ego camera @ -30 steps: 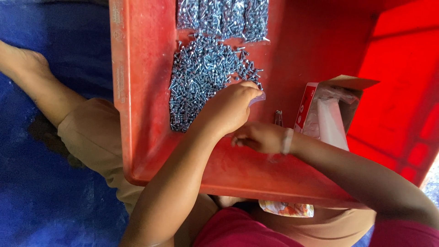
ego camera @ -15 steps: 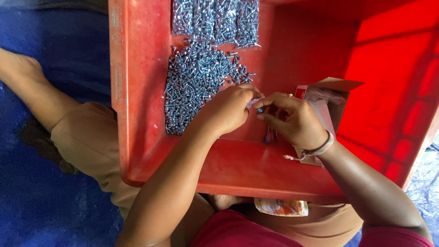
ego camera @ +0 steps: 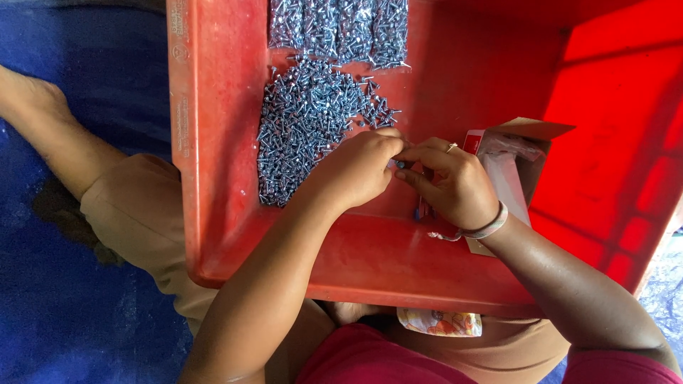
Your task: The person sits on the floor and packs small metal screws into clear plastic bags using a stapler to seal them. They place the filled bags into a red plastic bin and continue filling additional bags from a loose pile of screws.
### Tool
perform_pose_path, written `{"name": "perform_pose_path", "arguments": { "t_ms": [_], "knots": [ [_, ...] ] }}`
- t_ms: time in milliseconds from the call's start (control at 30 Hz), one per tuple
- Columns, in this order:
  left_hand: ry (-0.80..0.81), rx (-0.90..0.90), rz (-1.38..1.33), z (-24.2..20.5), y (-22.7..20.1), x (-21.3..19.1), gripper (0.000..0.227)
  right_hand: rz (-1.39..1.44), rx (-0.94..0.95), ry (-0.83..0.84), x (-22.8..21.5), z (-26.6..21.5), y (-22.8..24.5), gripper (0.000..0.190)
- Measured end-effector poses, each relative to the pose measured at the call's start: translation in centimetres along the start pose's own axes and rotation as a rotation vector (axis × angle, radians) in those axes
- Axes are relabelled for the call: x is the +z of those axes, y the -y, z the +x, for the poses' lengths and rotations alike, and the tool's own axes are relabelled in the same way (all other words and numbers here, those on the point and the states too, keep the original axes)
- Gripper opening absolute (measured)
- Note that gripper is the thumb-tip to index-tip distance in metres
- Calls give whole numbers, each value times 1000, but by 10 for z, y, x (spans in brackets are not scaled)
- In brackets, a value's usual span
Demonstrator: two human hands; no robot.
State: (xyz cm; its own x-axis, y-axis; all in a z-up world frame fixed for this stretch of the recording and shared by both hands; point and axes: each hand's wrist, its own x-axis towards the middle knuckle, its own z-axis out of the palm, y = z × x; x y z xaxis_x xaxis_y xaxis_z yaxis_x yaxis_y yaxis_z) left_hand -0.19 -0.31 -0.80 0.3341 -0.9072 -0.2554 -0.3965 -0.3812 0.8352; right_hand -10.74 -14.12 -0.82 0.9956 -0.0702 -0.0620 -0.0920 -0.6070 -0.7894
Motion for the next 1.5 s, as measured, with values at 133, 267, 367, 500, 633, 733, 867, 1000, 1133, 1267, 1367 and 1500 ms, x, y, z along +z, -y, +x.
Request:
{"name": "perform_pose_path", "arguments": {
  "t_ms": [133,267,367,500,633,733,867,1000,1133,1267,1367,1500],
  "knots": [
    [-4,5,-6,0,-1,-1,25,-70,-28,-31,4,-2,-2,14],
    [-5,-5,4,0,0,1,24,-145,-28,-43,4,-3,-1,11],
    [-9,-5,-2,0,0,-1,28,-97,-76,-61,6,-4,1,13],
    [10,-27,6,-6,-7,-10,36,91,-246,-59,23,-9,-2,20],
    [7,-49,92,-7,5,-7,33,215,-158,-15,56,-25,-35,36],
    [-15,-94,147,-4,11,1,32,299,-129,-6,83,-35,-61,39],
    [4,-152,192,-6,6,-3,31,-363,-39,591,114,-20,-55,22],
    [14,-185,168,-1,9,4,30,-470,-27,789,126,-10,-51,29],
    [-1,-160,144,-3,1,-2,30,-476,31,795,136,-8,-62,33],
    [-15,-173,95,-4,-1,-2,29,-494,119,798,143,-9,-75,39],
    [-14,-164,122,-3,0,-1,28,-506,182,795,144,-11,-84,43],
    [-6,-176,55,-3,-2,-3,28,-517,277,789,144,-14,-91,48]
  ]
}}
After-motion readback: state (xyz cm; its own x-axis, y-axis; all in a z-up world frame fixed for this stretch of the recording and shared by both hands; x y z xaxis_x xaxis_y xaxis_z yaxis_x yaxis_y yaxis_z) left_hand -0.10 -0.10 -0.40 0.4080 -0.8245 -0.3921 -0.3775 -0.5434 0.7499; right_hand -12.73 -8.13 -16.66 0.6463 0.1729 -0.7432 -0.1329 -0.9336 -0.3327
